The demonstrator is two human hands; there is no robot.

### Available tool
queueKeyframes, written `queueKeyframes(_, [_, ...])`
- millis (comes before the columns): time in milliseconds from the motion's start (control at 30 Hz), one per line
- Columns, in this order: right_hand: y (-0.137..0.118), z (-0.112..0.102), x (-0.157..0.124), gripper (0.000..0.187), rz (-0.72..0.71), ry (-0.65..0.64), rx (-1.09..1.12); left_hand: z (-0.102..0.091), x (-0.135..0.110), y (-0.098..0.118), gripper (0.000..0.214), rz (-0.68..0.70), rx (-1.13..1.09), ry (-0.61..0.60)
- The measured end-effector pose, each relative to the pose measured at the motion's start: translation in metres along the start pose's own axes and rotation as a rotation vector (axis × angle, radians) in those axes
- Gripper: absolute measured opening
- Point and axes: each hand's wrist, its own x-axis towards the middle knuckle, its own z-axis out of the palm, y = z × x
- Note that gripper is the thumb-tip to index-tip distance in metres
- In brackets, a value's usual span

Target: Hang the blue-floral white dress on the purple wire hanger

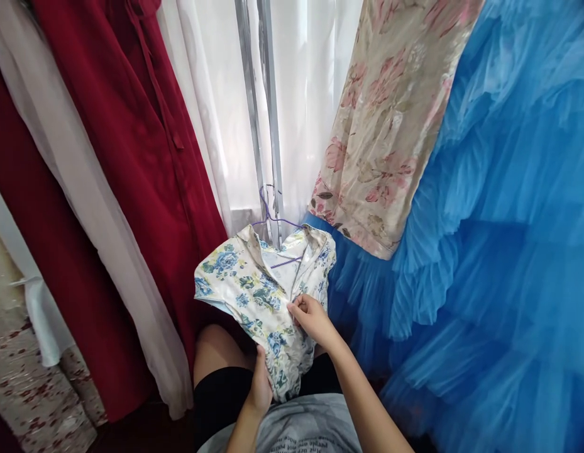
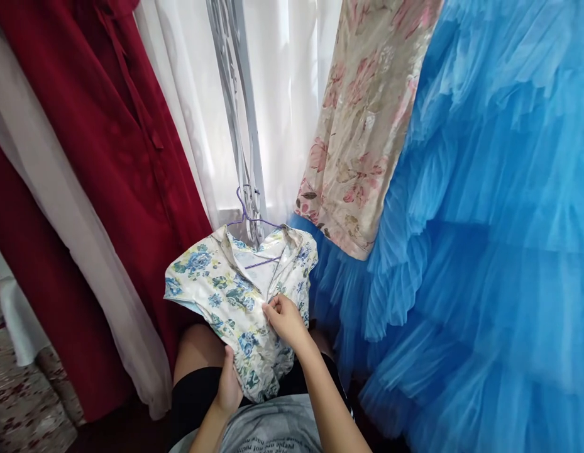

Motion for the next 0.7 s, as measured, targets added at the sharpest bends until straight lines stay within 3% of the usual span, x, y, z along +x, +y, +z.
queueKeyframes(133, [-0.002, -0.002, -0.002, 0.017, -0.030, 0.080, -0.085, 0.010, -0.006, -0.016, 0.068, 0.223, 0.123, 0.121])
queueKeyframes(333, [-0.010, -0.007, -0.008, 0.025, -0.046, 0.047, -0.220, 0.024, -0.011, -0.008, 0.058, 0.262, 0.180, 0.088])
queueKeyframes(433, [-0.015, -0.009, -0.010, 0.029, -0.064, 0.011, -0.142, 0.029, -0.006, -0.005, 0.056, 0.296, 0.205, 0.128])
queueKeyframes(600, [-0.017, -0.020, -0.011, 0.025, -0.102, 0.080, 0.079, 0.008, 0.014, -0.002, 0.047, 0.436, 0.130, 0.396])
queueKeyframes(700, [-0.013, -0.023, -0.012, 0.024, -0.080, 0.108, 0.139, -0.009, 0.019, 0.011, 0.052, 0.739, 0.206, 0.666])
